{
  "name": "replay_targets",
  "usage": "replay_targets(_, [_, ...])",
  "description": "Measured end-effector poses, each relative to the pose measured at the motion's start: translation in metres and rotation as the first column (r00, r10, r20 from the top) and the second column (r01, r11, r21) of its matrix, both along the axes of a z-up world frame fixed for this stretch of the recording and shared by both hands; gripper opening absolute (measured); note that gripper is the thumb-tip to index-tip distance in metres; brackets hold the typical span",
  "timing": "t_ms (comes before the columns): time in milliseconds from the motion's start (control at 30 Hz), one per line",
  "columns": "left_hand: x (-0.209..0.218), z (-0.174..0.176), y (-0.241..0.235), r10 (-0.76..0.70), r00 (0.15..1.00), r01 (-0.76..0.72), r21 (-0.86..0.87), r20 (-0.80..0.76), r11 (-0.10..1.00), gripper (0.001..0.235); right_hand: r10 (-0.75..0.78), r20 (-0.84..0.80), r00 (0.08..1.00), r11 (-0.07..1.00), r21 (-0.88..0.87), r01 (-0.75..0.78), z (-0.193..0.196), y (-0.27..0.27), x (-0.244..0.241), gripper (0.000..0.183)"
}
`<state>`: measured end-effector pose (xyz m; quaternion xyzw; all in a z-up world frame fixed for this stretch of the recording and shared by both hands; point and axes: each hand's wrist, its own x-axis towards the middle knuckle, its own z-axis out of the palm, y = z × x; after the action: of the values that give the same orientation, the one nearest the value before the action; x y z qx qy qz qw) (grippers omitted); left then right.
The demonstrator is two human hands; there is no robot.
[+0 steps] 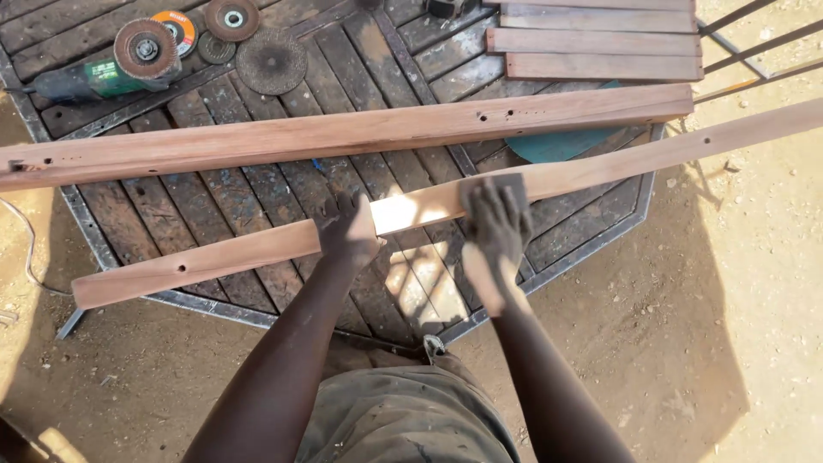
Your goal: Sanding a wooden plank manually using sandpaper on a metal workbench
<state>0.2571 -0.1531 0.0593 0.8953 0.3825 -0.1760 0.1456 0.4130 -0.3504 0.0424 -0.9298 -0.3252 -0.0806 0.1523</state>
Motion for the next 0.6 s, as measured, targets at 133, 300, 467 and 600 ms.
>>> replay_targets(133, [0.005,-0.001,-0.008,0.048,0.999,-0.048,-0.047,0.0,0.998,0.079,0.119,-0.015,0.993,0.981,-0.154,-0.12,0.031,-0.002,-0.015,0.055])
replay_targets(300, [0.007,-0.011,-0.001,0.081,0.997,-0.08,-0.026,0.013,0.996,0.08,0.221,-0.009,0.975,0.958,-0.188,-0.219,0.017,0.017,-0.003,0.056])
replay_targets(467, [0.001,0.02,-0.006,0.042,0.999,-0.042,-0.014,0.031,0.999,0.048,0.589,-0.022,0.808,0.808,0.041,-0.588,0.045,0.007,0.011,0.041])
replay_targets(600, [-0.004,0.004,-0.009,0.091,0.995,-0.091,-0.005,0.031,0.996,0.061,0.438,-0.117,0.891,0.87,0.306,-0.388,0.002,-0.008,0.056,0.039])
